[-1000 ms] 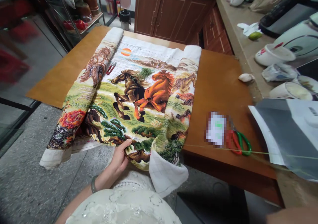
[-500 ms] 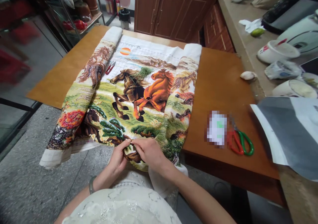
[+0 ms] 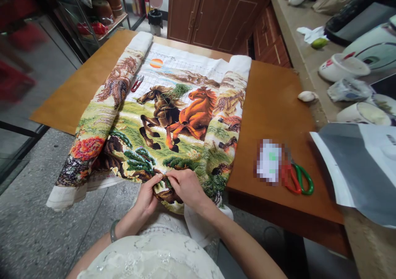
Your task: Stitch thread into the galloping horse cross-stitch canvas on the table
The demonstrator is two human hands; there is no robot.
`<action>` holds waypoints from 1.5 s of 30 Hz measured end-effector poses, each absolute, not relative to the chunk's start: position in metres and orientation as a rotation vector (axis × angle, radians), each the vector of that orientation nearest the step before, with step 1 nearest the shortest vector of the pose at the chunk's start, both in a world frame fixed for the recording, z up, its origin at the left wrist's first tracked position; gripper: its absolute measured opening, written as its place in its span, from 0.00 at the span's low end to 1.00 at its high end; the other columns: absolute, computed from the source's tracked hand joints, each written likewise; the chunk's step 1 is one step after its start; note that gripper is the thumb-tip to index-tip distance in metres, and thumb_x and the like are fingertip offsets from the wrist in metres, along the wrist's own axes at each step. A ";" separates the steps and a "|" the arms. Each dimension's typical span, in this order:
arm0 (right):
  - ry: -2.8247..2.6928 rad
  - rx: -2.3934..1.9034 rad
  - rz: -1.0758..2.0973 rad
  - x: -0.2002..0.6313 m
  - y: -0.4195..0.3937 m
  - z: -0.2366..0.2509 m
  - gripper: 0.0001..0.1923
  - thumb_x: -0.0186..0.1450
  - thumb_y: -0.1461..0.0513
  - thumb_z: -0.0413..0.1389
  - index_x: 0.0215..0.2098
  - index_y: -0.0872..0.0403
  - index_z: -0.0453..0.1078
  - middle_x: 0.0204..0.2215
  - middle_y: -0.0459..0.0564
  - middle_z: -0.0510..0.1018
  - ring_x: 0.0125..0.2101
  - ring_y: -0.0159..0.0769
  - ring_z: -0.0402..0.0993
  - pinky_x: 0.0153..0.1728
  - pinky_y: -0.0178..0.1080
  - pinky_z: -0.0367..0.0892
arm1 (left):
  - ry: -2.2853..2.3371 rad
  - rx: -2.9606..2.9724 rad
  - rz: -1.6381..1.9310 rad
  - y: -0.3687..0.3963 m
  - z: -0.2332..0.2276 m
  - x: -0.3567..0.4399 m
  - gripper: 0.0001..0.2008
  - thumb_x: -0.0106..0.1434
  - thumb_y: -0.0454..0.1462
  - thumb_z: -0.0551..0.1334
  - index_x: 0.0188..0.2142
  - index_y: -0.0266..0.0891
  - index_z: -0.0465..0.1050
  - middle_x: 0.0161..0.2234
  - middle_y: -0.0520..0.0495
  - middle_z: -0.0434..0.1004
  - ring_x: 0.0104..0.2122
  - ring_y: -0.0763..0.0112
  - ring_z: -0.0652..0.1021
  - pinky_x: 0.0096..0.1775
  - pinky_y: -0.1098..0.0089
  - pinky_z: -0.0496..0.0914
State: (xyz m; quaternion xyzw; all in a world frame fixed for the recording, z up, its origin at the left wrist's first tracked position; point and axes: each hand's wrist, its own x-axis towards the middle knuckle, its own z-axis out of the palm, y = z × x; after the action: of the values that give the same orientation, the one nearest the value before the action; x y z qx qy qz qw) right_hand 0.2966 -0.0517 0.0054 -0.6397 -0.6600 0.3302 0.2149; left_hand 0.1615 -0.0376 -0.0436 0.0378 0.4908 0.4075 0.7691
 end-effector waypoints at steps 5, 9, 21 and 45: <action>-1.895 -1.835 0.850 0.292 -0.051 0.006 0.14 0.65 0.67 0.50 0.38 0.52 0.78 0.31 0.48 0.82 0.29 0.33 0.76 0.32 0.32 0.63 | 1.062 0.088 0.898 -0.038 -0.045 0.162 0.13 0.43 0.35 0.71 0.31 0.37 0.77 0.31 0.49 0.80 0.33 0.67 0.77 0.44 0.66 0.70; -1.959 -1.909 0.760 0.288 -0.051 0.005 0.13 0.65 0.66 0.50 0.36 0.53 0.77 0.28 0.50 0.81 0.28 0.34 0.75 0.31 0.32 0.61 | 1.074 0.090 0.907 -0.038 -0.045 0.162 0.14 0.42 0.35 0.71 0.30 0.36 0.77 0.31 0.49 0.80 0.33 0.66 0.78 0.43 0.66 0.70; -1.785 -1.779 0.863 0.295 -0.049 -0.003 0.10 0.65 0.67 0.52 0.34 0.54 0.76 0.30 0.49 0.75 0.31 0.33 0.70 0.33 0.33 0.62 | 1.067 0.113 0.878 -0.037 -0.045 0.162 0.11 0.44 0.34 0.70 0.30 0.38 0.75 0.30 0.50 0.79 0.32 0.68 0.76 0.42 0.67 0.69; -1.849 -1.905 0.748 0.290 -0.049 -0.007 0.07 0.66 0.66 0.52 0.33 0.54 0.71 0.30 0.48 0.75 0.31 0.34 0.70 0.34 0.35 0.61 | 1.039 0.126 0.797 -0.036 -0.048 0.160 0.07 0.47 0.36 0.68 0.28 0.40 0.74 0.30 0.47 0.77 0.32 0.65 0.75 0.44 0.65 0.68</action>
State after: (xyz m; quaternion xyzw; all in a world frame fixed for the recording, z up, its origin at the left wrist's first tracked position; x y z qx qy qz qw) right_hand 0.2897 -0.0491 -0.0067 -0.6780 -0.6581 0.2663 0.1903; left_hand 0.1596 -0.0363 -0.0480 0.0584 0.4830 0.3706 0.7912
